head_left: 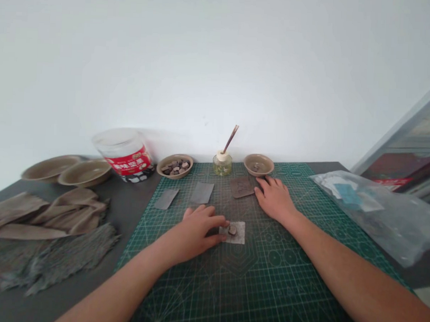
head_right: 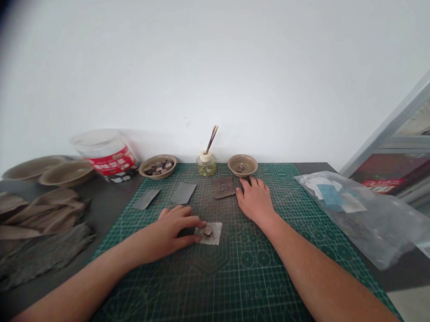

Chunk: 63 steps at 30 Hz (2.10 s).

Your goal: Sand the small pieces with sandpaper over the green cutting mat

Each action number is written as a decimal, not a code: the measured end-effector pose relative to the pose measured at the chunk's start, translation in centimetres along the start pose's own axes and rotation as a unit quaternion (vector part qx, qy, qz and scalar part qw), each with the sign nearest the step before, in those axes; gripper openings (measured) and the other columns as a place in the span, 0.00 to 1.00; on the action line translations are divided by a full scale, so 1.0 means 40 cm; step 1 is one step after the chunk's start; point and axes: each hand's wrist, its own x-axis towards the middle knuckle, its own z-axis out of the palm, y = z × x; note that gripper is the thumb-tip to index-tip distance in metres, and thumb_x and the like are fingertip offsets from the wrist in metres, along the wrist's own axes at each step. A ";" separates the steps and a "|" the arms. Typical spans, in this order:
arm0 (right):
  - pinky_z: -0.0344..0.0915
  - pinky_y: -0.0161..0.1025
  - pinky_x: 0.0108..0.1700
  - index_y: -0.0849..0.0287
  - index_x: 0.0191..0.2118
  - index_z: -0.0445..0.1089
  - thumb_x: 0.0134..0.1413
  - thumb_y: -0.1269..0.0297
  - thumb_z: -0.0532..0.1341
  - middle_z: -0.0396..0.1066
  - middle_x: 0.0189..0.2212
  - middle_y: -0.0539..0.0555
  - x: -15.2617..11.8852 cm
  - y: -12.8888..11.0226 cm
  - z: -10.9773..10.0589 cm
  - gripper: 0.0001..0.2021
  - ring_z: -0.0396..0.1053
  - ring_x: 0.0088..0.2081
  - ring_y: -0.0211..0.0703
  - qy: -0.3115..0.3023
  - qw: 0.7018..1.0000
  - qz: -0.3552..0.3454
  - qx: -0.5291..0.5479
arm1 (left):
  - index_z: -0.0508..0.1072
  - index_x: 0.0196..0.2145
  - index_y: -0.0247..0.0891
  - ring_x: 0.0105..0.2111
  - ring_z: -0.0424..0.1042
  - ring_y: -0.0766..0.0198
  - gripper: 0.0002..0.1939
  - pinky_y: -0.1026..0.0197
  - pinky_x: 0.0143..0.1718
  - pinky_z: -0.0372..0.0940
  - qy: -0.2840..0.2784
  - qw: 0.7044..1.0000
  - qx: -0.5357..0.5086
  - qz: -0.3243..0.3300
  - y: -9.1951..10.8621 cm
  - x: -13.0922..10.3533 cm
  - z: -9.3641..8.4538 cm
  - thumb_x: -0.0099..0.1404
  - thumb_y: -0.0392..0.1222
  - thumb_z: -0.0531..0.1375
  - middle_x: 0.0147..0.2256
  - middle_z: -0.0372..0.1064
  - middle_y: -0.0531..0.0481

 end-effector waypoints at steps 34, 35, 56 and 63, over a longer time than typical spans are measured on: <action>0.60 0.49 0.58 0.53 0.54 0.75 0.70 0.59 0.53 0.73 0.56 0.55 -0.011 -0.094 -0.007 0.17 0.66 0.55 0.51 -0.031 0.974 -0.218 0.056 | 0.69 0.59 0.37 0.61 0.61 0.51 0.21 0.47 0.64 0.55 0.179 0.977 0.065 -0.092 -0.093 0.048 0.029 0.71 0.38 0.49 0.62 0.61 0.39; 0.60 0.49 0.58 0.53 0.54 0.75 0.70 0.59 0.53 0.74 0.56 0.55 -0.013 -0.102 -0.008 0.17 0.66 0.55 0.51 -0.032 0.972 -0.224 0.059 | 0.69 0.59 0.38 0.61 0.61 0.50 0.22 0.46 0.63 0.55 0.182 0.976 0.069 -0.096 -0.089 0.046 0.025 0.71 0.38 0.50 0.62 0.62 0.40; 0.67 0.42 0.47 0.55 0.39 0.77 0.61 0.66 0.63 0.75 0.38 0.53 -0.161 -0.120 -0.076 0.04 0.71 0.43 0.45 -0.095 0.923 -0.277 0.248 | 0.76 0.44 0.48 0.47 0.62 0.52 0.10 0.51 0.46 0.55 0.021 1.000 0.006 0.020 -0.002 0.012 0.003 0.69 0.49 0.58 0.40 0.65 0.48; 0.67 0.42 0.46 0.55 0.34 0.77 0.60 0.66 0.64 0.75 0.36 0.53 -0.163 -0.108 -0.079 0.05 0.71 0.41 0.44 -0.084 0.927 -0.273 0.244 | 0.76 0.48 0.51 0.48 0.61 0.50 0.13 0.50 0.47 0.54 0.015 1.000 -0.001 0.003 -0.007 0.014 0.004 0.68 0.53 0.58 0.40 0.65 0.48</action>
